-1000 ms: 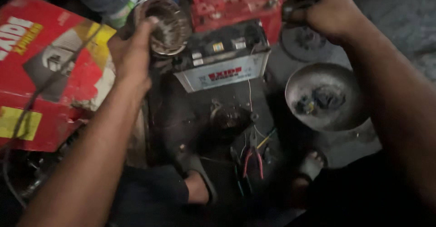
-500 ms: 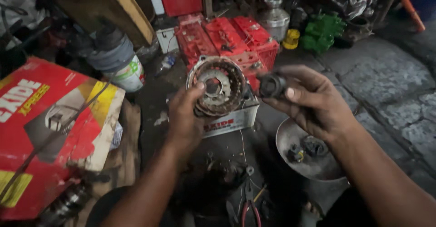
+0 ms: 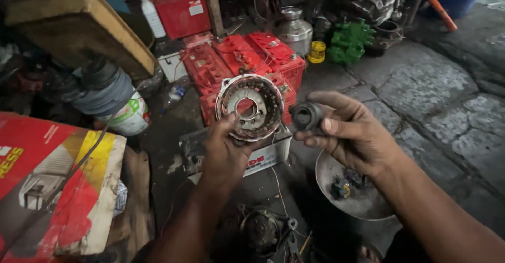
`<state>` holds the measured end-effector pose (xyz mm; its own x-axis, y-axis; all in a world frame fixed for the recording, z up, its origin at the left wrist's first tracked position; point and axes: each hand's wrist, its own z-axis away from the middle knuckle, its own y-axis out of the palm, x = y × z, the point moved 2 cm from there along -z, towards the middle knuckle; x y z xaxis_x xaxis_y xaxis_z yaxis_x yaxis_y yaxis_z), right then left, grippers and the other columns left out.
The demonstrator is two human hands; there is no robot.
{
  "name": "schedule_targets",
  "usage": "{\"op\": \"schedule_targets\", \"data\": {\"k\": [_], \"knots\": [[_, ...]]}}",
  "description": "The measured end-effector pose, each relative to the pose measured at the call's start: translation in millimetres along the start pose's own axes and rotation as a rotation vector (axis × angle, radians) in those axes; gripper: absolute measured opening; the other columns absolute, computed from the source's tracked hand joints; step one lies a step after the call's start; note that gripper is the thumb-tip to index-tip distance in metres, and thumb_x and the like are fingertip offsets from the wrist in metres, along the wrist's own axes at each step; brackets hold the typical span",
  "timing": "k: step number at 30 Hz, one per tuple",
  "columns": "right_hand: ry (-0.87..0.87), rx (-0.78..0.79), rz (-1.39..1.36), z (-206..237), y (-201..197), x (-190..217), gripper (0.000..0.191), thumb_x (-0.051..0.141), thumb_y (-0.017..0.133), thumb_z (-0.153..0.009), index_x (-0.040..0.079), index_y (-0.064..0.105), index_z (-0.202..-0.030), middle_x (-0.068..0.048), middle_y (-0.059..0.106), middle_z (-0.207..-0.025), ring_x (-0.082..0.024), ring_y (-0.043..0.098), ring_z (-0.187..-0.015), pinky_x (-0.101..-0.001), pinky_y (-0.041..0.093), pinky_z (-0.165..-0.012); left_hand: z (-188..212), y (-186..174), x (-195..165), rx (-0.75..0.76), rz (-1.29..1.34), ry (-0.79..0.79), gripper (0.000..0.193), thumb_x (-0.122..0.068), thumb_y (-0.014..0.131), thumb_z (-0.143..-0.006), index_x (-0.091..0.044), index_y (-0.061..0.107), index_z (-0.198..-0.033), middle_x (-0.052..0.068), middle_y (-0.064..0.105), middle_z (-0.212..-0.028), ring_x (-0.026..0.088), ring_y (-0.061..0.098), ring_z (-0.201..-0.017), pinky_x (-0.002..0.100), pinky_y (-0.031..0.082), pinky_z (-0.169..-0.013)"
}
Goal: The person disassembles an alternator, removes the rotor, and then reassembles the unit. They use a screwdriver to tighten screws and connect wires to a battery for testing.
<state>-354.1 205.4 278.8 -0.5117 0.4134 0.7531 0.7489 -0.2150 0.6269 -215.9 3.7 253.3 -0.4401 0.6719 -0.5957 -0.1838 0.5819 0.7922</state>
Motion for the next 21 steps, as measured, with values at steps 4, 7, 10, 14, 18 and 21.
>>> {"op": "schedule_targets", "data": {"k": [4,7,10,14,18,21], "knots": [[0.037,0.025,-0.111,-2.7,-4.4,-6.4,0.046,0.001,0.071,-0.098,0.001,0.06,-0.142,-0.025,0.069,-0.123,-0.042,0.072,-0.105,-0.0461,0.063,-0.086,0.8,14.6,-0.2,0.027,-0.081,0.06,0.054,-0.013,0.052,-0.089,-0.012,0.04,-0.141,0.017,0.057,-0.134,0.036,0.062,-0.122,0.065,0.055,-0.099],[0.032,0.167,-0.21,-2.6,-3.4,-7.1,0.044,0.004,0.07,-0.1,0.001,0.059,-0.143,-0.024,0.066,-0.129,-0.044,0.072,-0.108,-0.0483,0.064,-0.086,2.3,24.0,1.3,0.053,-0.069,0.067,0.059,-0.012,0.053,-0.088,-0.011,0.039,-0.145,0.018,0.056,-0.136,0.036,0.06,-0.126,0.063,0.054,-0.103],[0.017,0.263,-0.287,-3.1,-2.2,-4.4,0.045,0.002,0.068,-0.102,0.002,0.057,-0.146,-0.028,0.061,-0.138,-0.044,0.071,-0.112,-0.045,0.063,-0.09,2.6,28.6,2.3,0.058,-0.101,0.107,0.066,-0.008,0.055,-0.084,-0.013,0.037,-0.147,0.016,0.053,-0.136,0.036,0.058,-0.126,0.065,0.053,-0.104],[-0.008,0.225,-0.321,-4.8,-2.2,-2.3,0.048,0.002,0.068,-0.102,0.003,0.052,-0.148,-0.034,0.057,-0.14,-0.043,0.07,-0.113,-0.0435,0.062,-0.095,1.3,28.8,4.2,0.073,-0.081,0.094,0.07,-0.008,0.054,-0.081,-0.015,0.036,-0.149,0.014,0.053,-0.139,0.034,0.056,-0.131,0.064,0.051,-0.106],[-0.004,0.24,-0.382,-5.5,-0.7,-3.5,0.052,0.003,0.068,-0.103,0.001,0.048,-0.151,-0.035,0.058,-0.137,-0.042,0.071,-0.112,-0.0416,0.063,-0.093,1.0,29.5,6.2,0.191,0.101,0.06,0.064,-0.009,0.055,-0.091,-0.001,0.039,-0.153,0.021,0.053,-0.145,0.039,0.052,-0.139,0.063,0.045,-0.117],[-0.029,0.256,-0.373,-4.9,-1.5,-2.7,0.052,0.003,0.068,-0.105,0.001,0.048,-0.152,-0.035,0.059,-0.137,-0.042,0.071,-0.111,-0.0415,0.063,-0.095,2.4,28.5,5.1,0.121,0.045,0.104,0.066,-0.009,0.055,-0.085,-0.01,0.037,-0.148,0.016,0.051,-0.142,0.036,0.053,-0.135,0.067,0.045,-0.113]]}}
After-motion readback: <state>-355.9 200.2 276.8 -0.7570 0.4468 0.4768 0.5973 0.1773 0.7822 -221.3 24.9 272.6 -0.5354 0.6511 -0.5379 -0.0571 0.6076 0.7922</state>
